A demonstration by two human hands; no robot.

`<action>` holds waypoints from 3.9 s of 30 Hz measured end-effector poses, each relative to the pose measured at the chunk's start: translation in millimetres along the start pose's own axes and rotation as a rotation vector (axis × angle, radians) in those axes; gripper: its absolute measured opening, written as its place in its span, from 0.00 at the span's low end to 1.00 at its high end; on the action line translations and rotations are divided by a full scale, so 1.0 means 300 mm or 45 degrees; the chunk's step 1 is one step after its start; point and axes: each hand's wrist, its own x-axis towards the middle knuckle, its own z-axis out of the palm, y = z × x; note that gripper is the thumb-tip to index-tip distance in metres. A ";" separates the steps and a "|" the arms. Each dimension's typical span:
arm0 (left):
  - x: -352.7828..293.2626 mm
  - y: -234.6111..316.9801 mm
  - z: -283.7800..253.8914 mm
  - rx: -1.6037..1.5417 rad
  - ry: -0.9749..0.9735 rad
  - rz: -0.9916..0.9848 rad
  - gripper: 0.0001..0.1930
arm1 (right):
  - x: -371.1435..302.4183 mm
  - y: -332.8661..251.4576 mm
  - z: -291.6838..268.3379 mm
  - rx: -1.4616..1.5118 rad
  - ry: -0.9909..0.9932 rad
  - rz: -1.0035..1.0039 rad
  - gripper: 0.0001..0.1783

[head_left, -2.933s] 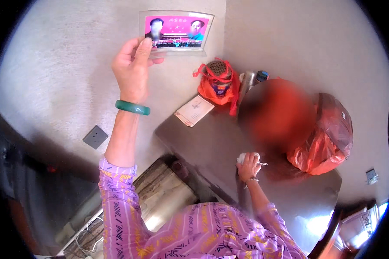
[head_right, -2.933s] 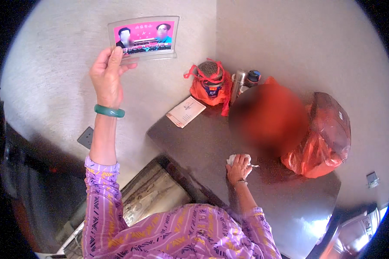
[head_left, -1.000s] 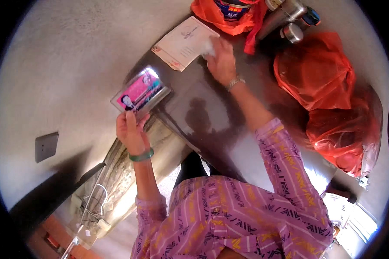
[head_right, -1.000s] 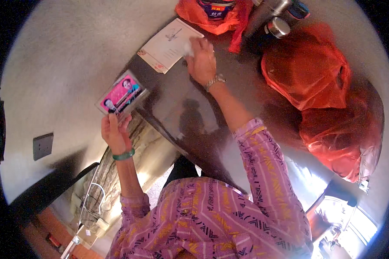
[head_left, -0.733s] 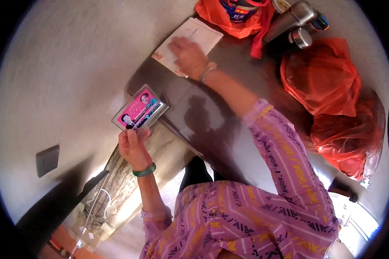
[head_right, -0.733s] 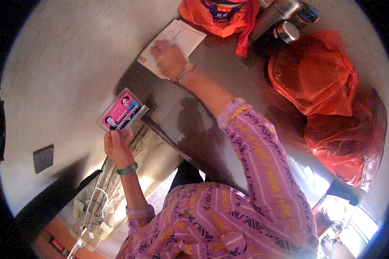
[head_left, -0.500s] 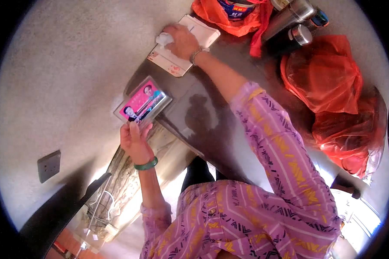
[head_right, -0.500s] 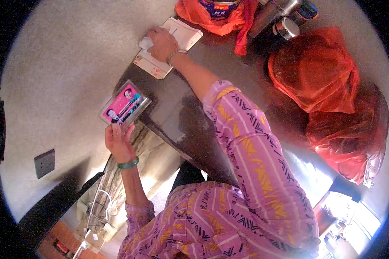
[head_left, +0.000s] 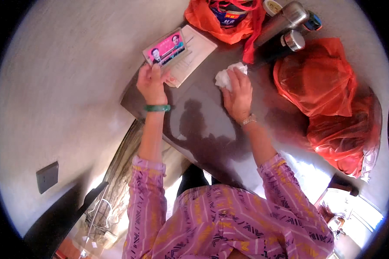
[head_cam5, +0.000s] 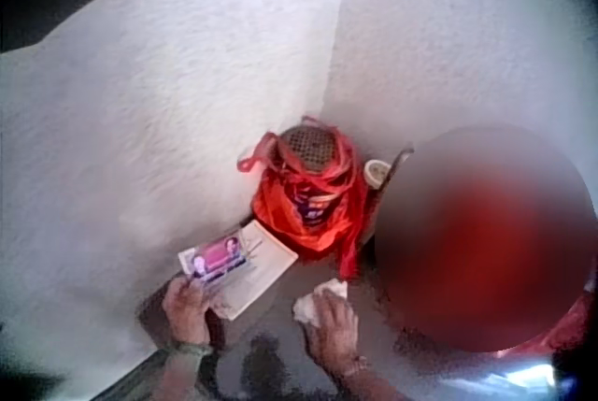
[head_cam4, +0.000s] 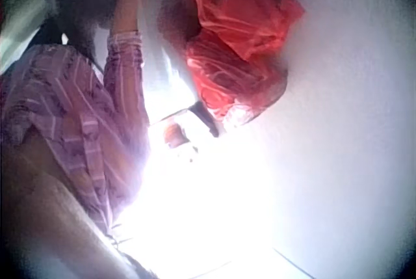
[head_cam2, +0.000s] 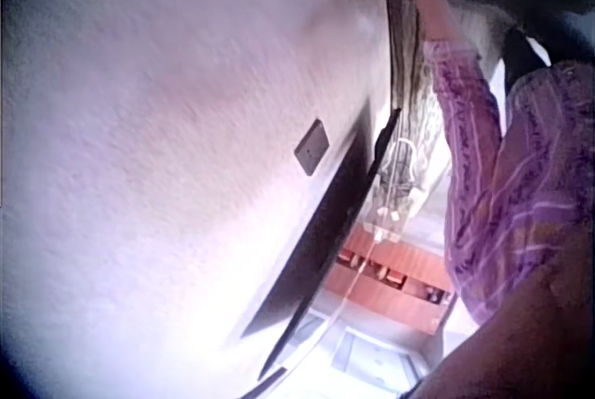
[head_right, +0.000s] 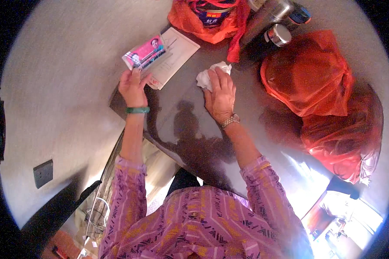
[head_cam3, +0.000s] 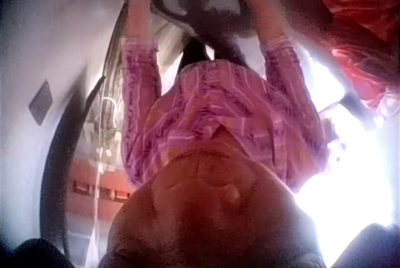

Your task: The person wipes various table surfaces and a small framed picture with a cloth, then washes and wrings out the cloth in a bucket of water.

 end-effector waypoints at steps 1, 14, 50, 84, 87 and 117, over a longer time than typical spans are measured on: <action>0.018 -0.015 0.028 -0.022 -0.017 -0.004 0.06 | 0.003 -0.001 -0.004 -0.003 0.004 0.002 0.30; 0.194 -0.159 0.060 0.476 0.060 0.283 0.03 | 0.008 0.009 0.001 0.075 -0.007 0.072 0.31; 0.287 -0.122 -0.021 0.985 -0.163 0.390 0.08 | -0.006 0.022 -0.001 0.190 0.034 0.114 0.31; 0.010 -0.039 0.085 1.907 -0.420 0.837 0.22 | -0.032 0.054 0.003 0.172 -0.011 0.157 0.31; -0.055 -0.042 0.062 1.936 -0.766 0.982 0.18 | -0.030 0.048 -0.002 0.149 0.007 0.147 0.30; 0.008 -0.116 -0.042 1.815 -0.667 0.962 0.12 | -0.277 0.096 -0.230 -0.169 -0.065 0.459 0.32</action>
